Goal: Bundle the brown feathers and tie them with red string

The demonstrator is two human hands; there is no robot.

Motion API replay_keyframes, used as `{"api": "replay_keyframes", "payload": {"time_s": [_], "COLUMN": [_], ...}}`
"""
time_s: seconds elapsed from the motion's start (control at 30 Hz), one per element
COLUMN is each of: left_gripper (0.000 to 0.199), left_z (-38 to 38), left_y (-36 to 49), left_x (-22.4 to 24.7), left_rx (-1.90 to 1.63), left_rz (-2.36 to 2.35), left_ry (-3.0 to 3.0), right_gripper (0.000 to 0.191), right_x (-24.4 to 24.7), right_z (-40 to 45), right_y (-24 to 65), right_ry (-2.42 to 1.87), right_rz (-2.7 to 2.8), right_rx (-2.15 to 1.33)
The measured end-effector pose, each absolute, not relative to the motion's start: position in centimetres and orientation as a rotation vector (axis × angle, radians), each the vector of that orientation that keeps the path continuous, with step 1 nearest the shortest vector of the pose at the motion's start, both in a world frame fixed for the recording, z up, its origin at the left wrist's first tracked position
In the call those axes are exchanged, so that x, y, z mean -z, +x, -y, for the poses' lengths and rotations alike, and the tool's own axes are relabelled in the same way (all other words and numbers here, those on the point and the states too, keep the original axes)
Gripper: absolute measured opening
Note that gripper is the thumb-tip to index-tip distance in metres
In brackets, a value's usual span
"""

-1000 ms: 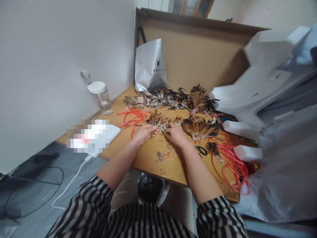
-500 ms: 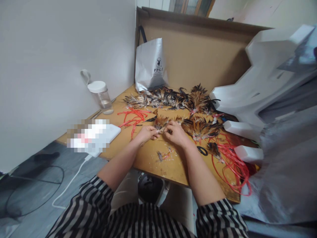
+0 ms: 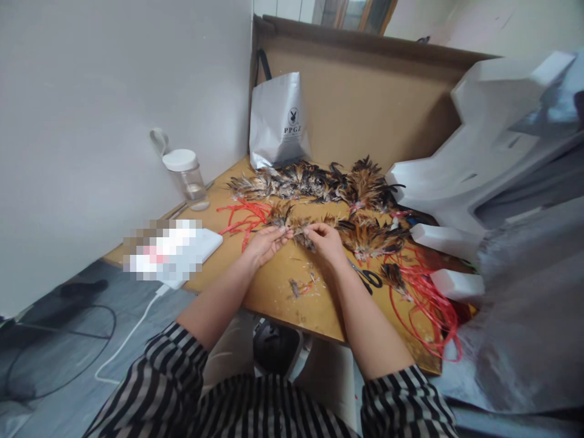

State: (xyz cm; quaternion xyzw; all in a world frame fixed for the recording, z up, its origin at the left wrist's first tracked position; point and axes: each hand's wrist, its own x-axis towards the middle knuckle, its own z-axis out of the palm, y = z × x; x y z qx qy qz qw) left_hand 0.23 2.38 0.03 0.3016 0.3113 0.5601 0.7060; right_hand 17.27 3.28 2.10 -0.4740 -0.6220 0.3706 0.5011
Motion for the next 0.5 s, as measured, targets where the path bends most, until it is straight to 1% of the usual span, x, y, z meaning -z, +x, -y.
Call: {"api": "replay_keyframes", "payload": {"time_s": [0.07,0.17,0.37,0.5], "left_gripper": [0.008,0.007,0.009,0.009], "left_z": [-2.4,-2.2,-1.9,-2.0], "left_y": [0.3,0.5,0.7,0.5], "left_x": [-0.1,-0.1,-0.3,-0.2], "left_rx": [-1.257,-1.244,-1.172,-1.172], "left_rz": [-0.677,-0.669,-0.671,-0.706], "left_ry": [0.663,0.701,0.755,0.725], "right_gripper": [0.029,0.032,0.028,0.029], "right_x": [-2.2,-2.2,-1.4,-1.7], "right_z": [-2.9,-2.4,-2.6,-2.7], "right_y": [16.5,15.3,14.4,15.0], "right_ry": [-1.127,-1.085,-1.012,-1.022], "right_rz": [1.406,1.323,1.195,1.201], "right_rx": [-1.108,-1.262,-1.284,-1.311]}}
